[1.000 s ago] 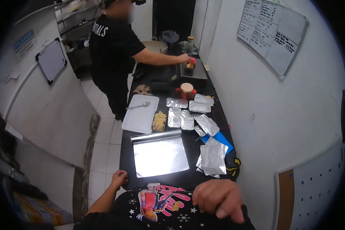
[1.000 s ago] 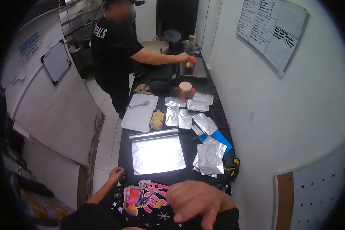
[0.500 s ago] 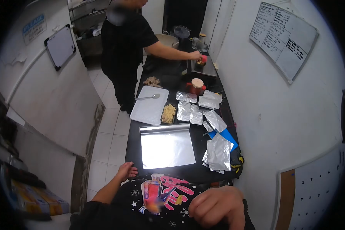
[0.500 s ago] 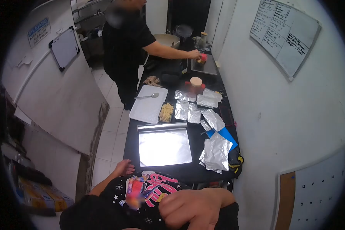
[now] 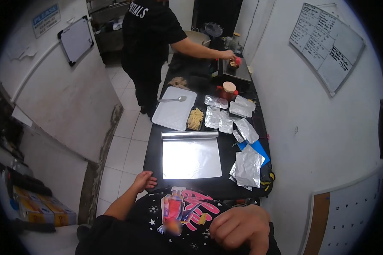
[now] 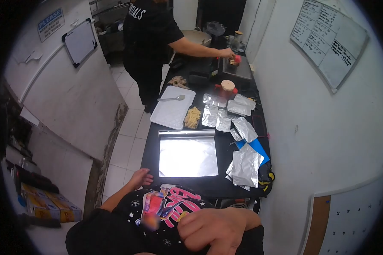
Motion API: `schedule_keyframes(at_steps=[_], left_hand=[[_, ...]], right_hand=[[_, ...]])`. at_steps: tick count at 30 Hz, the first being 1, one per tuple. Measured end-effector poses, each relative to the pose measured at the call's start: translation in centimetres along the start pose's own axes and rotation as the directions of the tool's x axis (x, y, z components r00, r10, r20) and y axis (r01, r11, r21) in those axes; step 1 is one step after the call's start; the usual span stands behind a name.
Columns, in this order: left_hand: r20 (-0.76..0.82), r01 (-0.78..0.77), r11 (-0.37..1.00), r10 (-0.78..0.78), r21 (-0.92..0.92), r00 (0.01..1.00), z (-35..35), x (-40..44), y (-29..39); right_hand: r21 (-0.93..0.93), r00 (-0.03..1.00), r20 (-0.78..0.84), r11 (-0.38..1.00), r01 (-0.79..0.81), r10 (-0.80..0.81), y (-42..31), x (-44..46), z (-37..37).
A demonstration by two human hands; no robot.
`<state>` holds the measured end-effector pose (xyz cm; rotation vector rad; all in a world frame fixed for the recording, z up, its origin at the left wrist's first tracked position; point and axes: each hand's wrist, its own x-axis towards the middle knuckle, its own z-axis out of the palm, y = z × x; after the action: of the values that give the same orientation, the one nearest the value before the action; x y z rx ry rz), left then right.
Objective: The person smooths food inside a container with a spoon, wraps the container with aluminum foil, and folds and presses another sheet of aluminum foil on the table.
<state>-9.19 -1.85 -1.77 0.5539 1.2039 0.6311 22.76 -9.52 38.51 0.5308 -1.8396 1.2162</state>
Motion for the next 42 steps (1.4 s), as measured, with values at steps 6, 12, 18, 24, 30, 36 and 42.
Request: schedule_keyframes(at_steps=[6,12,18,24,30,36,42], left_hand=[[-0.036,-0.009,1.0,0.009,0.008,0.999,0.3,-0.1,0.1],[-0.038,-0.024,1.0,0.024,0.004,0.999,0.2,0.0,-0.2],[-0.062,-0.024,1.0,0.025,0.004,0.998,0.2,0.2,-0.5],[-0.064,-0.015,1.0,0.014,-0.011,0.998,0.3,0.2,-0.3],[-0.049,-0.011,1.0,0.011,-0.006,0.999,0.2,0.2,-0.4],[-0.015,-0.01,1.0,0.01,0.017,1.0,-0.3,0.7,-0.8],[-0.011,0.006,1.0,-0.006,0.023,1.0,-0.1,0.5,-0.4]], right_hand=[[0.035,0.999,-0.032,0.999,0.005,-0.004,-0.3,0.0,0.0],[-0.023,1.0,0.009,1.0,0.019,-0.018,-0.5,-0.3,-0.6],[-0.213,0.992,-0.106,0.972,-0.094,0.073,-0.3,-4.6,-2.1],[-0.207,0.498,-0.725,0.538,-0.817,0.477,2.5,-10.8,-3.3],[-0.151,-0.086,-0.776,-0.316,-0.937,0.625,8.1,-24.4,-3.8],[-0.19,-0.329,-0.622,-0.545,-0.817,0.711,10.2,-38.6,-0.8],[0.254,-0.519,-0.54,-0.459,-0.851,0.663,8.6,-34.8,-0.2]])
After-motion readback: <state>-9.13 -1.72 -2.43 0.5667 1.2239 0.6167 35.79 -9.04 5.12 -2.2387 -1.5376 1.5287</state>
